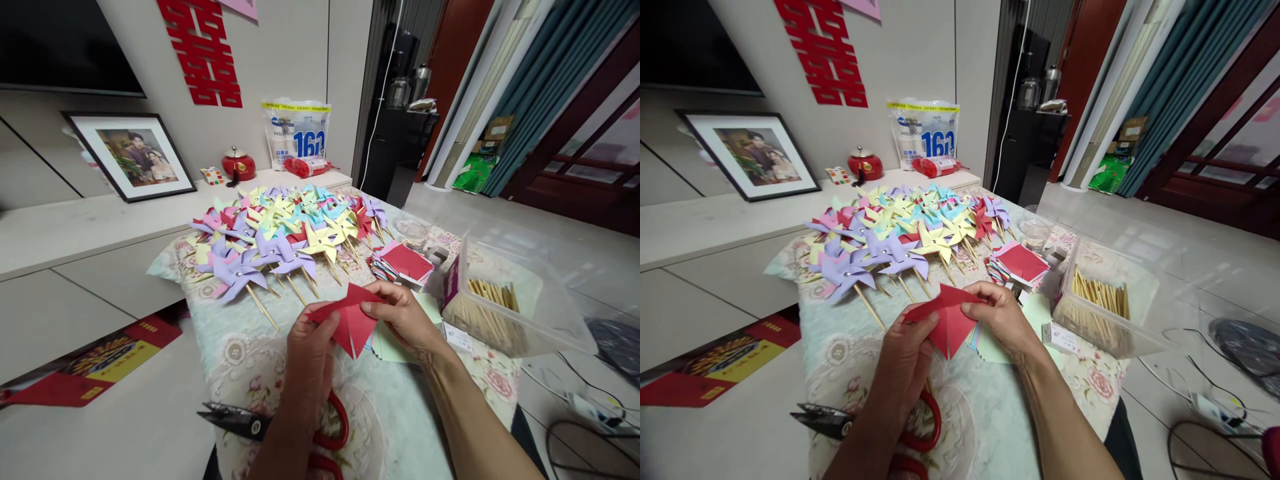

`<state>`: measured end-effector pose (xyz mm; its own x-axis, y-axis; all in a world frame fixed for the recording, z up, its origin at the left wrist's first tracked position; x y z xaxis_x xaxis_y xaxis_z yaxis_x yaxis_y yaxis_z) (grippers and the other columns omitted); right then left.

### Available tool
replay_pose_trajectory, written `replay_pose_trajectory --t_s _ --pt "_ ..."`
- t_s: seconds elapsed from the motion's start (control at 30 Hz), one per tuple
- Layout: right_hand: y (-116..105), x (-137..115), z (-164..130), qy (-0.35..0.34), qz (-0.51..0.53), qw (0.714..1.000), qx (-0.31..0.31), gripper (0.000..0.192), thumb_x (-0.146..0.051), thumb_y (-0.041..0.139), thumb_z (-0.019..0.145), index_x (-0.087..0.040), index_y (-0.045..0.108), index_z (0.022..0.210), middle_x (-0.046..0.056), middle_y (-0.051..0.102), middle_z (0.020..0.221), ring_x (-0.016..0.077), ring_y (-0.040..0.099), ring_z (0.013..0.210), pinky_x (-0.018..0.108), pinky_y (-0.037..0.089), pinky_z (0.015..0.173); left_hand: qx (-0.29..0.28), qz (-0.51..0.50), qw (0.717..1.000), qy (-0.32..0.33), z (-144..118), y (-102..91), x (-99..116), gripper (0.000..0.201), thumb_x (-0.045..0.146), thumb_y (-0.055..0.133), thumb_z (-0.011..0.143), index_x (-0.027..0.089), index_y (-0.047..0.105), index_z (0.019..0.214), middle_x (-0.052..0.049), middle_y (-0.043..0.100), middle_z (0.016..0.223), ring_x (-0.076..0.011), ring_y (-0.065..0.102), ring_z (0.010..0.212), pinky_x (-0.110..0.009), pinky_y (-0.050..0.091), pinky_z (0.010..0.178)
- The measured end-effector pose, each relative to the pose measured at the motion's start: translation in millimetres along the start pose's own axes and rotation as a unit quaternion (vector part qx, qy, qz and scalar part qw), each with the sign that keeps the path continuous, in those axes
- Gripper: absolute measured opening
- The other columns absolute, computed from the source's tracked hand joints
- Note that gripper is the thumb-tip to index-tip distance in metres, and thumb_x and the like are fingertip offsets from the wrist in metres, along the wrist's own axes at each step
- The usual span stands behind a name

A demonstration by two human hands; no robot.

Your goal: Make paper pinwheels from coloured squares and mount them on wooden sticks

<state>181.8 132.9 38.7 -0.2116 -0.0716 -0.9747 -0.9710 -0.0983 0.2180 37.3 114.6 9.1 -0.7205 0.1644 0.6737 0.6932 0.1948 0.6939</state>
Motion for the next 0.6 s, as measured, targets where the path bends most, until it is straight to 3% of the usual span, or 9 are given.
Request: replay_pose_trajectory --t_s 0.17,0.23,0.33,0.43,0.6 --pt "2 -7 -5 -0.004 -0.015 0.998 -0.053 0.021 -0.029 0.085 0.07 -0.022 0.079 0.088 0.001 0.073 0.087 0.0136 0.061 0.076 0.026 0.046 0.074 0.0 0.005 1.0 0.011 1 -1.5 5 0.025 0.019 0.084 0.058 0.017 0.069 0.078 -0.001 0.073 0.073 -0.0134 0.065 0.067 -0.027 0.052 0.072" --pt "3 -11 -6 0.003 0.019 0.997 -0.075 0.033 -0.045 0.082 0.072 -0.021 0.079 0.094 0.005 0.075 0.095 0.0187 0.065 0.087 0.03 0.048 0.084 0.002 0.035 0.999 0.028 0 -2.8 10 0.022 0.02 0.081 0.061 0.017 0.069 0.08 -0.001 0.072 0.073 -0.0129 0.064 0.066 -0.026 0.051 0.072" --pt "-5 -12 -4 0.009 0.059 0.997 -0.047 0.052 -0.068 0.069 0.077 -0.019 0.08 0.089 0.01 0.076 0.095 0.0222 0.067 0.09 0.033 0.048 0.087 -0.011 0.096 0.994 0.056 -3 -1.7 14 0.015 0.02 0.078 0.064 0.016 0.07 0.076 0.0 0.071 0.069 -0.0106 0.06 0.063 -0.021 0.046 0.066" --pt "-7 -3 -2 0.035 0.022 0.998 -0.037 0.044 -0.061 0.071 0.079 -0.018 0.079 0.085 0.009 0.076 0.089 0.0187 0.066 0.08 0.03 0.048 0.078 -0.035 0.155 0.985 0.063 -6 2.7 13 0.011 0.018 0.075 0.065 0.016 0.072 0.075 0.0 0.068 0.064 -0.0098 0.057 0.059 -0.019 0.041 0.059" --pt "7 7 -9 0.069 -0.104 0.987 -0.106 0.031 -0.046 0.08 0.076 -0.018 0.076 0.087 0.0 0.068 0.074 0.0125 0.056 0.066 0.025 0.039 0.063 -0.062 0.203 0.975 0.073 -8 7.9 10 0.011 0.021 0.072 0.067 0.017 0.072 0.077 0.001 0.066 0.061 -0.0099 0.053 0.054 -0.02 0.038 0.055"
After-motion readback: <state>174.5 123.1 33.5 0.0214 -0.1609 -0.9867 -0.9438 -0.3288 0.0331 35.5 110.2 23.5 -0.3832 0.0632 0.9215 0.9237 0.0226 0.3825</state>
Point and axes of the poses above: each hand's wrist, its own z-axis towards the middle knuckle, its own y-axis out of the palm, x = y × z, the point moved 10 cm from there along z, towards the middle knuckle
